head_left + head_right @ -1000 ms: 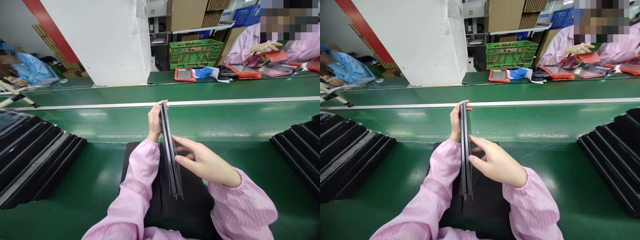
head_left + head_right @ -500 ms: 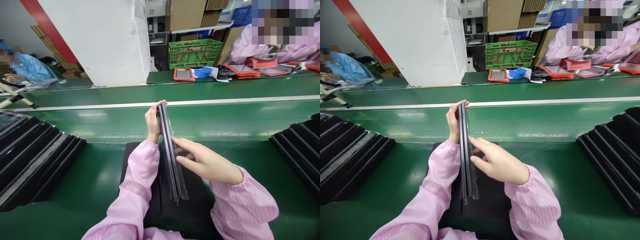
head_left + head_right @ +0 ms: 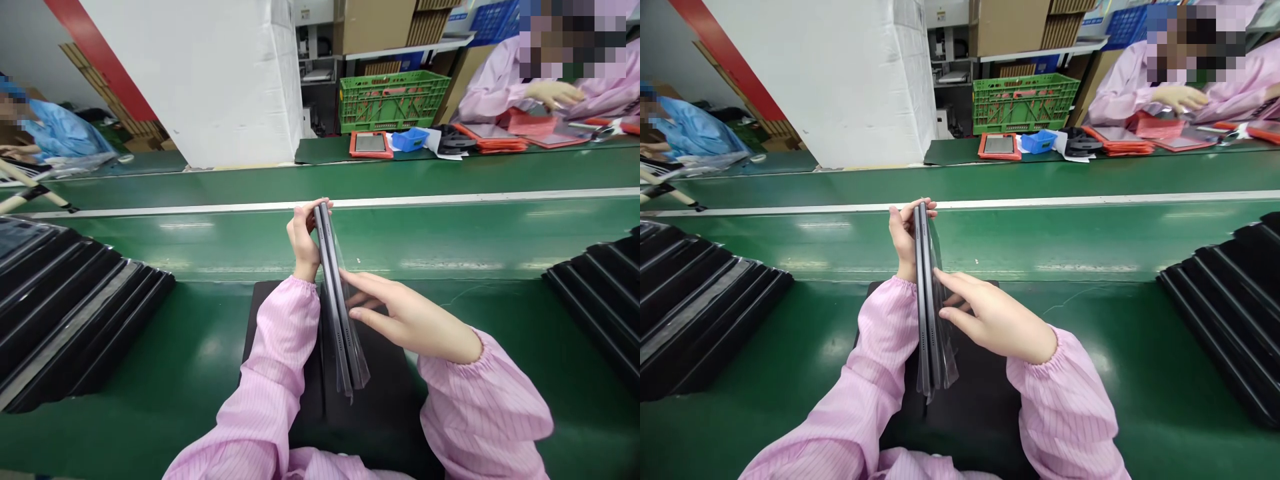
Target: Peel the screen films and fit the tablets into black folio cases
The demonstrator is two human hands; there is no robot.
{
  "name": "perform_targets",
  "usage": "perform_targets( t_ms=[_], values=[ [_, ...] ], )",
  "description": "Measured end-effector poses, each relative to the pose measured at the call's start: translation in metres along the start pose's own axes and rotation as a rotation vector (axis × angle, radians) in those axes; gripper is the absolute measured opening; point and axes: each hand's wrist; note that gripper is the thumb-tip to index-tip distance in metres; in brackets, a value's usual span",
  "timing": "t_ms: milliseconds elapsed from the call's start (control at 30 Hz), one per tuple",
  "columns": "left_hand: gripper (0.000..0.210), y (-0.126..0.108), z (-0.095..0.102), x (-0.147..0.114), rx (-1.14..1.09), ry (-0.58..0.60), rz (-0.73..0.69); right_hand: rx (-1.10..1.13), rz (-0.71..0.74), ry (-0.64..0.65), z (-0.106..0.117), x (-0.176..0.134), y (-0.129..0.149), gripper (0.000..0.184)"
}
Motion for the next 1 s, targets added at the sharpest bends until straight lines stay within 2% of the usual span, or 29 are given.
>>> perform_targets(
  t_ms=[400, 1000],
  values=[
    [0.057, 0.012, 0.003, 0.004, -0.075, -0.034, 0.007, -0.040, -0.034, -0.008, -0.003, 0.002, -0.002, 0.054],
    [0.059, 0.022, 0.008, 0.005, 0.000, -0.062, 0.003, -0.174, -0.007, -0.004, -0.001, 0.002, -0.001, 0.052]
  ],
)
Point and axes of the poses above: each hand's wrist, its own x-axis towards the middle knuckle, its own z-axis out of the back of the hand, y = z × x, and after that the axes turned 6 degrees about -x, right-handed
